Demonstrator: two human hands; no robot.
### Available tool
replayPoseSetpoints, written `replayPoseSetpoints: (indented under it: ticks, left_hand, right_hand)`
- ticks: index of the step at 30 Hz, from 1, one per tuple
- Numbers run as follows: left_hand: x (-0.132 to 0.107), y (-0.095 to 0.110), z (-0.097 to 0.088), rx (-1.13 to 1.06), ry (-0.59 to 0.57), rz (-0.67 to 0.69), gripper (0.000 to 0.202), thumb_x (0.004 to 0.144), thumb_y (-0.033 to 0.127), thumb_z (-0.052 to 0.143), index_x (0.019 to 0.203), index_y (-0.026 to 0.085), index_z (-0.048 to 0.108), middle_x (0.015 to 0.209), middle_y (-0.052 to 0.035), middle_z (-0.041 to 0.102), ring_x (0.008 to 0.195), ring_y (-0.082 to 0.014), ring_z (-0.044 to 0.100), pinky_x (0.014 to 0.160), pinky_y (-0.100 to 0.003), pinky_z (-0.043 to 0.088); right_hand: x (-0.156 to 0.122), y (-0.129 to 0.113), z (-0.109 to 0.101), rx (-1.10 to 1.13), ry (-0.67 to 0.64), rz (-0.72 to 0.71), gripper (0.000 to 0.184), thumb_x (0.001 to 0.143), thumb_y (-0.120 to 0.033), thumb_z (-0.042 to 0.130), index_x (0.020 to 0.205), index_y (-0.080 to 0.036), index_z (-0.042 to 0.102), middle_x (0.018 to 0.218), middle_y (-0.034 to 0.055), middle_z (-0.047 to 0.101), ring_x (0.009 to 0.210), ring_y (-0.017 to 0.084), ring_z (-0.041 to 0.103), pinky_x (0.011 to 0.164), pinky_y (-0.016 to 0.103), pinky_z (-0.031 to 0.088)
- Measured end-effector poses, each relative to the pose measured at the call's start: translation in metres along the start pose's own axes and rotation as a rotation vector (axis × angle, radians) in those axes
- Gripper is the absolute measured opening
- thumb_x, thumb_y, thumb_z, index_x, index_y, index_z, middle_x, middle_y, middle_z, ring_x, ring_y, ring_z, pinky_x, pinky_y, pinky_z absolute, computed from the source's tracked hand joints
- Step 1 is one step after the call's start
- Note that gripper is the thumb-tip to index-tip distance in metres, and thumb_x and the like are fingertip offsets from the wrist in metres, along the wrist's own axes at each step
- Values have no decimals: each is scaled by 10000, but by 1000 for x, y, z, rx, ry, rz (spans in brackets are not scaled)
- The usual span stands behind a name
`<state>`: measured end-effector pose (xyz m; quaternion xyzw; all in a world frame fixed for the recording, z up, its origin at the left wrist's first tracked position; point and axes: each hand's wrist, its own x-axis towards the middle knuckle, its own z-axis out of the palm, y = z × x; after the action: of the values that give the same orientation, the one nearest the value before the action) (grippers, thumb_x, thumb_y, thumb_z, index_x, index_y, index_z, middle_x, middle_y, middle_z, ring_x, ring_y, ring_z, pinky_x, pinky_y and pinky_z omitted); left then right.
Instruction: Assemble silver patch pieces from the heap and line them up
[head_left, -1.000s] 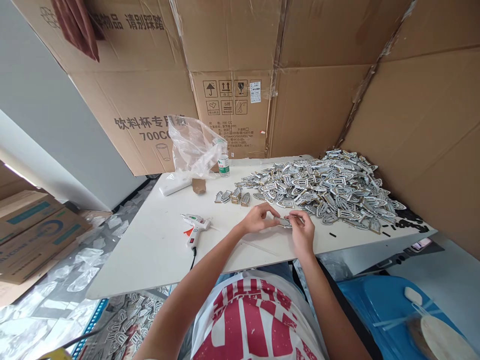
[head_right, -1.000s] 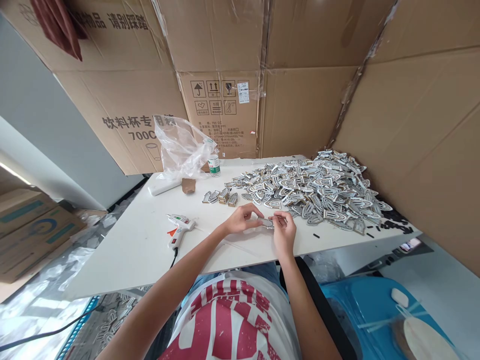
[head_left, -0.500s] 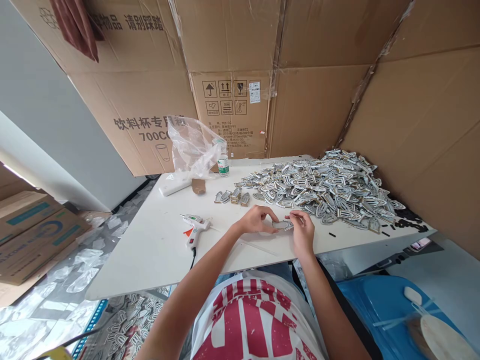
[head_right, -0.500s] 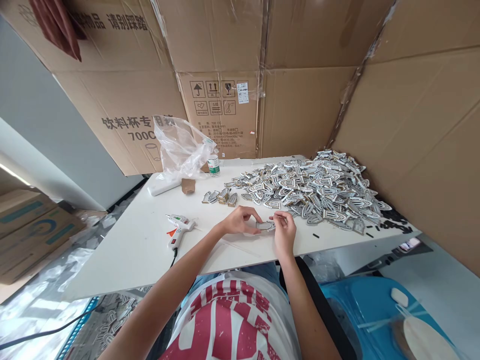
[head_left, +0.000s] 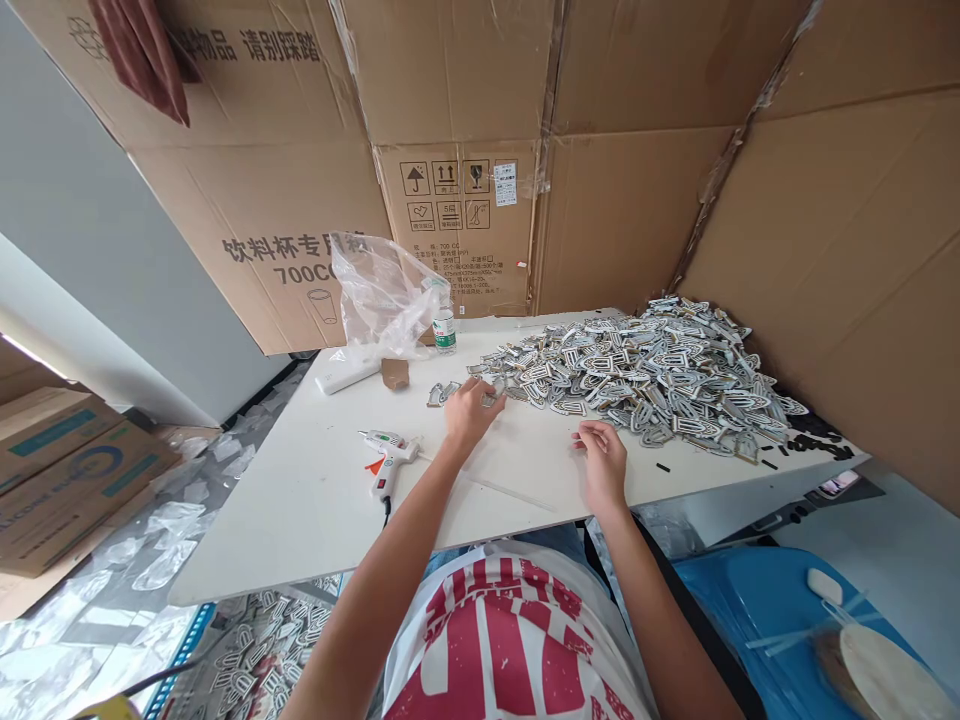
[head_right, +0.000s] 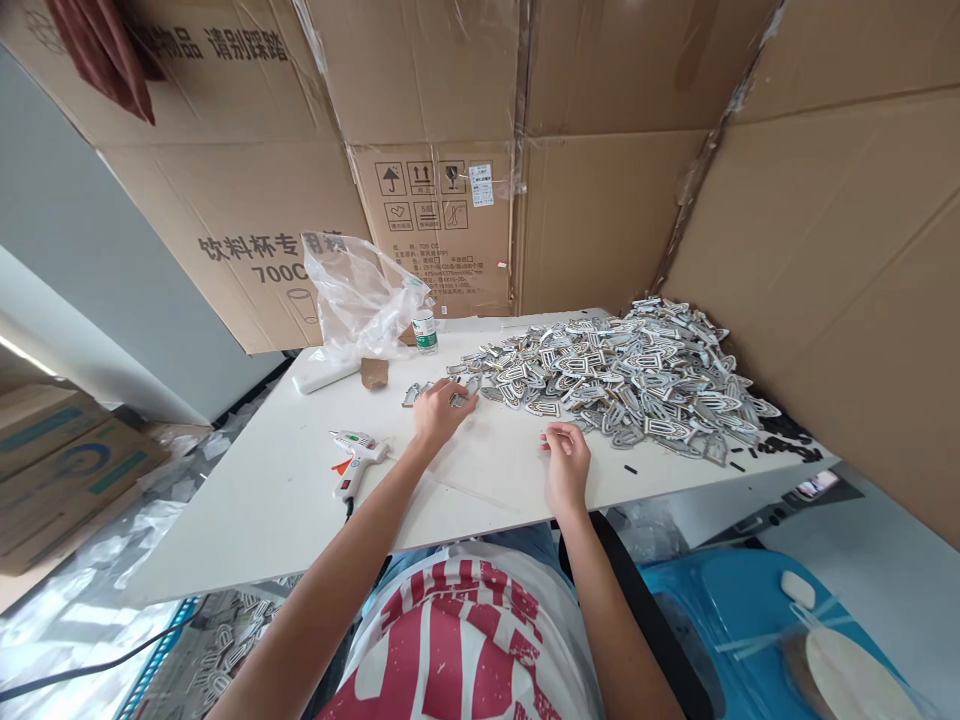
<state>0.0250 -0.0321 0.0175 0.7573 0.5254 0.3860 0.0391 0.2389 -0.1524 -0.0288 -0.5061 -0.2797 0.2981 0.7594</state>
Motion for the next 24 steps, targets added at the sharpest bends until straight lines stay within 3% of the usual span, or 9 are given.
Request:
replayPoseSetpoints:
  ticks: [8,17,24]
  left_hand:
    - [0,-3,1,209,-98,-66,169,927,391,756,959,242,830,1036,-79,777,855,-235,713,685,-326,390]
    - [-2,-1,2,278,-163,-108,198,941,406,707,991,244,809,1084,-91,764,895,-248,712,716,-327,405]
    - [-4,4,3,243,-123,-97,215,930,421,731,962,216,788,1118,-115,732,826,-241,692,689,-333,403]
  right_hand:
    - [-1,-2,0,0,-17,9,285,744,-430,827,886,-210,714,889,31,709,804,190,678,711,322,537]
    - [1,0,-1,-6,-32,5,294,747,-439,832,890,-207,721,878,29,708,788,188,669,716,329,533]
    - [2,2,-2,-29,-42,-5,300,763,-451,822,898,-208,711,882,31,709,791,194,673,731,336,537]
